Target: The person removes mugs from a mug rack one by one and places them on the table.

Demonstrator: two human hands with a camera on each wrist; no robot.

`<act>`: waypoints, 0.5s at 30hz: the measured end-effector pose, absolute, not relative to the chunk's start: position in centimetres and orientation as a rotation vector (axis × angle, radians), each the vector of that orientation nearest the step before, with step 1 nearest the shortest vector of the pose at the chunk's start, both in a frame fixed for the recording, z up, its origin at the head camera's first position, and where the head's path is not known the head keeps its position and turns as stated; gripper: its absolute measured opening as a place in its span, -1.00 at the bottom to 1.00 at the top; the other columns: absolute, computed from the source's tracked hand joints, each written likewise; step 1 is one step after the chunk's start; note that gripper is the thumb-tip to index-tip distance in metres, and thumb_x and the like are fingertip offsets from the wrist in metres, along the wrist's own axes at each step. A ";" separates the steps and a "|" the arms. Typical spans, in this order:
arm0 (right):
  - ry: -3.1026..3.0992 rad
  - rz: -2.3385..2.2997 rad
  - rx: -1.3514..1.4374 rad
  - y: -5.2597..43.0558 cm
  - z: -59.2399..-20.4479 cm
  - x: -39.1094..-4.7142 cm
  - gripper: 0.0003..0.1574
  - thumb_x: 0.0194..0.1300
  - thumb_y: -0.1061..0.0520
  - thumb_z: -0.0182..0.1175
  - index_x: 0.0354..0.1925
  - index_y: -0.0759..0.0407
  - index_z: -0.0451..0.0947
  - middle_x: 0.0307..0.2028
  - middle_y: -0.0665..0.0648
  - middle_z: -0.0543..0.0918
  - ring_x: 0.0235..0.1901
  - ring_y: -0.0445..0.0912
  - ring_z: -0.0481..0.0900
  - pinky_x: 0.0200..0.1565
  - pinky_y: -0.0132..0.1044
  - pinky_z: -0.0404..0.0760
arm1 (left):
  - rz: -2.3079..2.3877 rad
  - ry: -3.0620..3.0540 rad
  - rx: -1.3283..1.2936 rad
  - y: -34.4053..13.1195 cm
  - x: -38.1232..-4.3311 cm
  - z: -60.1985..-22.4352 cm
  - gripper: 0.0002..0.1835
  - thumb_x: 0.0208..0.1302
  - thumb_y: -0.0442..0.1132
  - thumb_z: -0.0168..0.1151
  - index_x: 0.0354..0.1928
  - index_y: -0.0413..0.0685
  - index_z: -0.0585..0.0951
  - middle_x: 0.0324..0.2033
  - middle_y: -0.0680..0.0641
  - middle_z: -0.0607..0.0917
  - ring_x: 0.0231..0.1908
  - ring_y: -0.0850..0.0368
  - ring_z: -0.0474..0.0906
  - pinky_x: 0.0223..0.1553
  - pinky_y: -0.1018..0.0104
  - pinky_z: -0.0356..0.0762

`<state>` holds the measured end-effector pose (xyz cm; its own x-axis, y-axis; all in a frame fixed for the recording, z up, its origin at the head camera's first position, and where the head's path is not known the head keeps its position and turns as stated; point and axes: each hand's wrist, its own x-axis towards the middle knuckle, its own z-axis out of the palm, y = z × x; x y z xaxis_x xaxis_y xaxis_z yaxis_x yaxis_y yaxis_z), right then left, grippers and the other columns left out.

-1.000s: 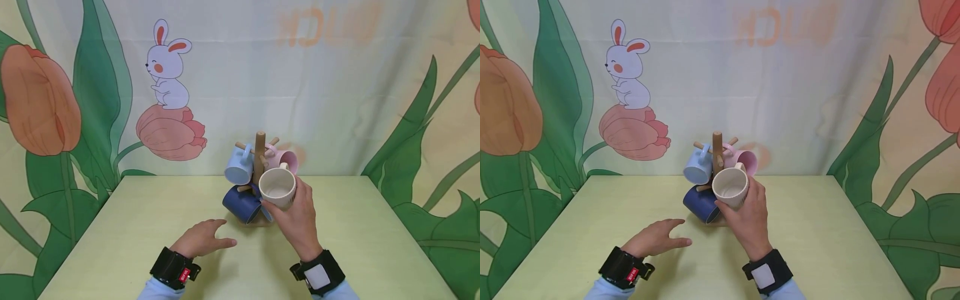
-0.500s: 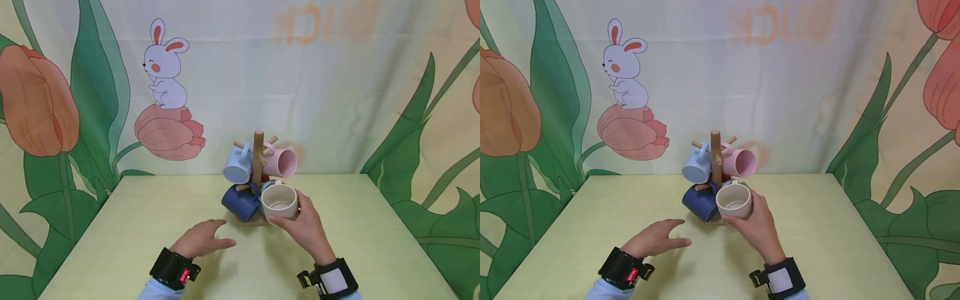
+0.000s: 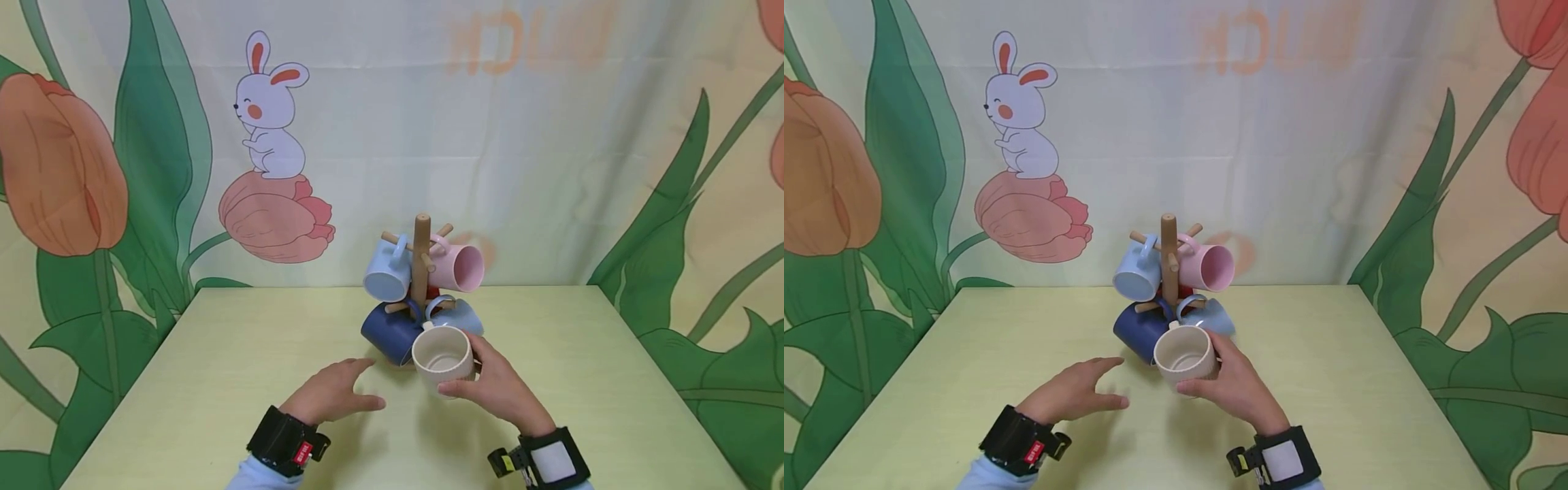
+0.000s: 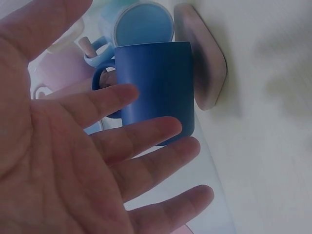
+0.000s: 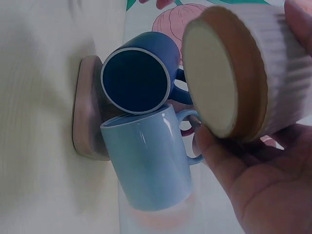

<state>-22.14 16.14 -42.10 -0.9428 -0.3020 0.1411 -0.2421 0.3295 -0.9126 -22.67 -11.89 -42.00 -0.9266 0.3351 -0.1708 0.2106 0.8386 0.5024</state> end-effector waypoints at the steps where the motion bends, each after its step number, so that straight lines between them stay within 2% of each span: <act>1: 2.493 -1.704 -0.545 16.1 -42.2 -22.2 0.01 0.01 0.08 0.57 0.36 0.11 0.32 0.13 0.18 0.52 0.09 0.11 0.52 0.06 -0.04 0.53 | 0.718 2.769 0.429 -11.8 -22.7 -41.9 -0.14 0.10 0.18 0.44 0.36 -0.11 0.43 0.26 -0.24 0.50 0.26 -0.22 0.41 0.20 -0.21 0.36; 6: 2.403 -1.624 -0.669 16.2 -42.5 -22.3 0.01 0.04 0.06 0.55 0.38 0.14 0.29 0.14 0.19 0.51 0.10 0.10 0.50 0.12 0.01 0.47 | 0.771 2.788 0.500 -11.5 -22.6 -41.6 -0.10 0.11 0.09 0.48 0.42 -0.13 0.36 0.30 -0.23 0.47 0.29 -0.21 0.38 0.23 -0.18 0.34; 15: 2.220 -1.549 -0.841 16.3 -43.1 -22.4 -0.10 0.08 0.09 0.51 0.33 0.16 0.34 0.07 0.18 0.55 0.06 0.08 0.52 0.05 -0.15 0.52 | 0.834 2.794 0.732 -10.3 -22.9 -41.1 -0.12 0.14 -0.12 0.50 0.46 -0.12 0.28 0.36 -0.19 0.41 0.32 -0.16 0.36 0.24 -0.13 0.36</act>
<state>-22.42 16.31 -43.10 -0.7815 -0.6187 0.0800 -0.2888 0.2451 -0.9255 -22.87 -10.34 -41.14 -0.8729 0.4878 0.0088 0.4128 0.7287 0.5464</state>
